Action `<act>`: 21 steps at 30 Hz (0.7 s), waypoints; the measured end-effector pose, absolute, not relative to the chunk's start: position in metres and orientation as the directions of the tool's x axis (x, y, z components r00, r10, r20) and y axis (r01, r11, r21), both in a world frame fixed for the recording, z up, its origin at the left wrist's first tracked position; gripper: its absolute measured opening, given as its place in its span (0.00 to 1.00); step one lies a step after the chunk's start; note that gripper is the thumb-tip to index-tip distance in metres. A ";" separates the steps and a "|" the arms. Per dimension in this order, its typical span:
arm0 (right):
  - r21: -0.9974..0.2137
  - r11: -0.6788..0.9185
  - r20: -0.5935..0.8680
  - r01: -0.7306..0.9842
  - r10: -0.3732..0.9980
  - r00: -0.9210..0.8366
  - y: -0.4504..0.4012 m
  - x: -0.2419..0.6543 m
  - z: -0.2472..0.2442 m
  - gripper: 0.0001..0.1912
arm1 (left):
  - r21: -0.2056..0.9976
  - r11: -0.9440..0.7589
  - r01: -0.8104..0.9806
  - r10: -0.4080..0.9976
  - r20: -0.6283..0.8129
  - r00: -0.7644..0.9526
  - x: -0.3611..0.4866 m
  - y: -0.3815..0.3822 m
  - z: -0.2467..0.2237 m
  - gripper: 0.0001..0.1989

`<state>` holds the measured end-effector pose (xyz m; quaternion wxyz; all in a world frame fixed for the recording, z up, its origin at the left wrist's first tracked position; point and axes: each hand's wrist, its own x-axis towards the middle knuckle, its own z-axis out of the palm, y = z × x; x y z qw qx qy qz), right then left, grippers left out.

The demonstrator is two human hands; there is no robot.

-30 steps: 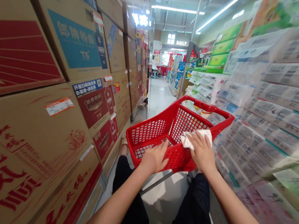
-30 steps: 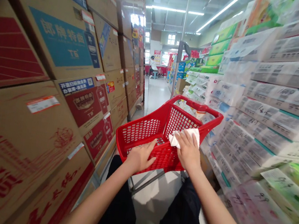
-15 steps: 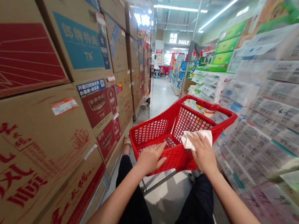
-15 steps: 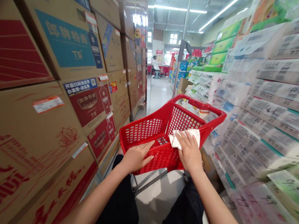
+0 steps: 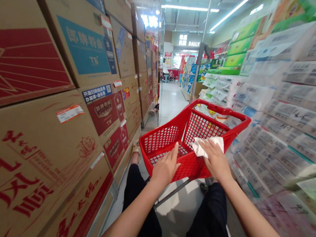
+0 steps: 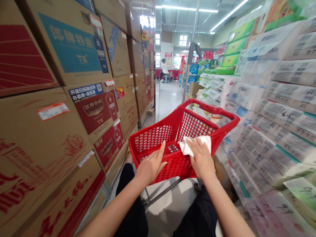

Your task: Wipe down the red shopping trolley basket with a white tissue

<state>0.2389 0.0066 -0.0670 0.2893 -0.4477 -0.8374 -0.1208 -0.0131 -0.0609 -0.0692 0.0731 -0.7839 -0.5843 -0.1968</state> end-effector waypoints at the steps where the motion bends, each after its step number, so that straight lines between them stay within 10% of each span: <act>1: -0.066 0.567 0.585 0.821 0.689 -0.429 0.001 0.234 -0.068 0.39 | 0.118 -0.300 0.947 0.889 0.396 0.232 -0.010 -0.062 -0.069 0.45; 21: -0.209 0.721 0.540 0.661 0.649 -0.537 -0.035 0.207 -0.082 0.44 | 0.041 -0.197 0.980 0.913 0.372 0.168 0.008 -0.068 -0.063 0.42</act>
